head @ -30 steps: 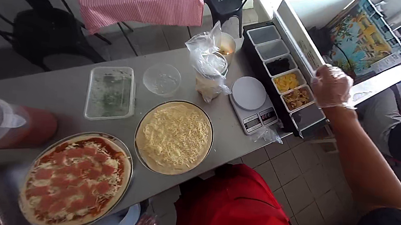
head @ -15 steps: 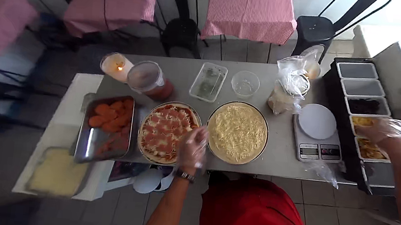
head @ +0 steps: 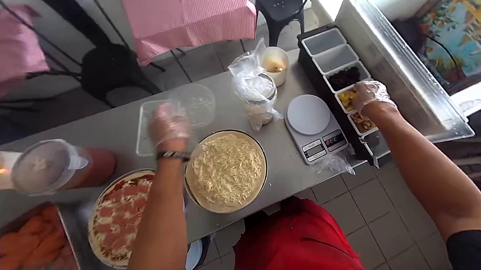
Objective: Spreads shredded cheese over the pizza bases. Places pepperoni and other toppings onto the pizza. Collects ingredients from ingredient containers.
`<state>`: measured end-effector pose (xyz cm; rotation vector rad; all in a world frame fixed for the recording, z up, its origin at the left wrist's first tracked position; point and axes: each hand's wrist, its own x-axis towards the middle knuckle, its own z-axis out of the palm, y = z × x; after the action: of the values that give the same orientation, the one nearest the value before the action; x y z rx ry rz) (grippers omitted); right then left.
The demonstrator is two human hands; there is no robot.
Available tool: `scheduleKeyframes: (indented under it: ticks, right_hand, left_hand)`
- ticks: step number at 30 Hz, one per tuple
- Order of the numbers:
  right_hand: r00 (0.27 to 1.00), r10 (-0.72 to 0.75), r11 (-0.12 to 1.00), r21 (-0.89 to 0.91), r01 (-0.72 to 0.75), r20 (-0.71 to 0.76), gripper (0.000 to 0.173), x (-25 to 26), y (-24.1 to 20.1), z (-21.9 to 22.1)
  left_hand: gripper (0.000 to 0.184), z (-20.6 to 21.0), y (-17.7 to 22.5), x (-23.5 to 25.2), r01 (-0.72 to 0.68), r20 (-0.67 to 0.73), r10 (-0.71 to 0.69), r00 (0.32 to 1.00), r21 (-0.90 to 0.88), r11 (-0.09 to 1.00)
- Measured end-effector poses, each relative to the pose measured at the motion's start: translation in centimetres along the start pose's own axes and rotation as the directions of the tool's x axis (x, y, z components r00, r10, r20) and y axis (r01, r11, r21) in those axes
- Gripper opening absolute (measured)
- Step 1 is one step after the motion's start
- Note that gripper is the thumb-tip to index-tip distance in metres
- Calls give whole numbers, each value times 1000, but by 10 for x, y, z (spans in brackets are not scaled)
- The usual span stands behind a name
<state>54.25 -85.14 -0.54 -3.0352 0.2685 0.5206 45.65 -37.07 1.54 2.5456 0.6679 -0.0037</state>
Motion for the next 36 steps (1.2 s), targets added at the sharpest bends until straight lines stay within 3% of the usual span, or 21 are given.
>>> scheduleKeyframes:
  ticks: [3,5,8,10,13,15,19,22,24,27,30,33,36]
  right_hand:
    - [1000,-1,1000,12,1,-6,40,1,0,0]
    - [1000,6,998,60,-6,-10,37,1,1,0]
    - [1000,24,992,126,-23,-1,27,3,10,-14]
    - [999,45,967,252,-42,-7,23,8,24,-23]
    - [996,86,759,648,-63,-4,21,7,44,-26]
    - [999,1,658,753,32,-42,20,-9,36,-36]
    - [944,-308,779,537,324,-122,18,-41,-20,-42]
    - [897,-440,841,327,430,-46,23,-42,-60,-21]
    - [909,-412,861,302,410,-57,21,-44,-62,-24]
    - [947,-294,925,213,316,-126,20,-40,-29,-50]
    - [986,-164,979,121,162,8,31,-12,3,-31]
    - [983,-169,985,45,166,72,41,-1,4,-6]
    - [979,-202,978,-43,203,30,27,2,-6,7]
  left_hand:
    - [42,-48,28,-76,-29,-36,26,999,-72,997]
    - [40,-54,70,-121,-92,75,101,992,-112,989]
    - [40,-1,123,-143,-219,235,265,935,-204,954]
    - [40,49,159,-128,-204,316,271,909,-229,952]
    - [43,110,193,-97,-121,429,219,876,-244,962]
    - [41,136,202,-83,-97,428,196,882,-242,965]
    - [33,151,203,-79,-107,458,227,859,-274,956]
    - [36,141,197,-84,-120,426,237,873,-283,952]
    - [43,123,186,-94,-159,381,252,889,-260,952]
    - [40,84,150,-122,-179,313,284,906,-324,929]
    - [38,55,111,-142,-60,319,209,924,-421,905]
    - [37,44,84,-147,-38,309,190,932,-435,899]
    - [36,45,77,-147,-14,303,152,941,-413,911]
